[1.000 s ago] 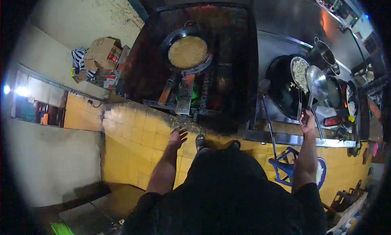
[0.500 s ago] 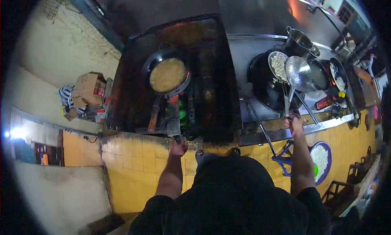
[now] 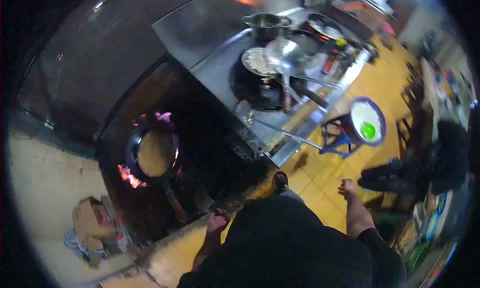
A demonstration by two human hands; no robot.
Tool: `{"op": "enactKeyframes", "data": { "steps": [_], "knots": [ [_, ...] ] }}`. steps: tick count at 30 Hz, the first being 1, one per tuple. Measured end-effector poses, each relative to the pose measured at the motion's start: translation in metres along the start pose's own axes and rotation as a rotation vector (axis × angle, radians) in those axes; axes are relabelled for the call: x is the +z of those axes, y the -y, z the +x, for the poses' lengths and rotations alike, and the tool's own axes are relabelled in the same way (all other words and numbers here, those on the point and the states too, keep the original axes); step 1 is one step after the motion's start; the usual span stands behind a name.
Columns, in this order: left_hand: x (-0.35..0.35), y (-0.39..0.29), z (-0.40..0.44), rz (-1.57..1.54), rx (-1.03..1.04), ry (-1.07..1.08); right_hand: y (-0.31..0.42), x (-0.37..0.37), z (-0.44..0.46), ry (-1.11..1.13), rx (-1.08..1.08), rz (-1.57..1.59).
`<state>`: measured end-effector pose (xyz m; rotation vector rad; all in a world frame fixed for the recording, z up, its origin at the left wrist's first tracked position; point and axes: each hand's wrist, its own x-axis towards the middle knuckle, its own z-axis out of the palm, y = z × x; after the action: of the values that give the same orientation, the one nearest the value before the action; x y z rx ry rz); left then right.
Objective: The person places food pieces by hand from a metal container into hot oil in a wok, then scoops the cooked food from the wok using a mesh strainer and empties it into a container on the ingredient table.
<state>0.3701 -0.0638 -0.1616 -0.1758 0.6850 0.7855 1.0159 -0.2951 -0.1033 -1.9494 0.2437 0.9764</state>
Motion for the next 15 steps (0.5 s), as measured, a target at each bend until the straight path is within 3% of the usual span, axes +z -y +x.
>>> {"op": "enactKeyframes", "data": {
  "steps": [1,2,3,4,5,6,7,10,11,12,13,14,15],
  "knots": [
    [0.014,-0.006,0.001,0.041,-0.058,0.008,-0.066,-0.029,0.002,0.165,-0.02,-0.001],
    [0.03,-0.003,-0.009,0.056,-0.063,-0.041,-0.105,-0.026,-0.02,-0.004,0.207,-0.014],
    [0.04,-0.002,-0.019,0.064,-0.06,-0.096,-0.11,-0.016,-0.086,-0.093,0.242,-0.117],
    [0.032,-0.003,-0.016,0.078,-0.095,-0.1,-0.144,-0.024,-0.107,0.013,0.311,-0.23],
    [0.019,-0.002,-0.007,0.02,-0.109,-0.1,-0.198,-0.044,-0.115,0.195,0.343,-0.067],
    [0.01,-0.001,-0.002,-0.034,-0.123,-0.097,-0.225,-0.037,-0.146,0.159,0.46,0.056],
    [0.013,-0.008,-0.001,-0.009,-0.165,-0.093,-0.216,-0.021,-0.203,0.135,0.445,-0.002],
    [0.036,-0.026,-0.006,0.083,-0.214,-0.297,-0.268,-0.014,-0.239,0.191,0.621,0.034],
    [0.04,-0.036,-0.003,0.12,-0.286,-0.332,-0.295,-0.029,-0.252,0.278,0.34,0.254],
    [-0.007,-0.047,0.018,0.136,-0.381,0.057,-0.295,-0.016,-0.256,0.042,0.376,-0.057],
    [-0.016,-0.054,0.022,0.174,-0.418,0.047,-0.274,-0.022,-0.277,0.066,0.415,0.013],
    [-0.019,-0.057,0.028,0.238,-0.424,-0.014,-0.242,-0.01,-0.295,-0.114,0.388,-0.107],
    [-0.022,-0.057,0.033,0.323,-0.433,-0.105,-0.235,-0.016,-0.297,-0.134,0.351,-0.163]
  ]
}}
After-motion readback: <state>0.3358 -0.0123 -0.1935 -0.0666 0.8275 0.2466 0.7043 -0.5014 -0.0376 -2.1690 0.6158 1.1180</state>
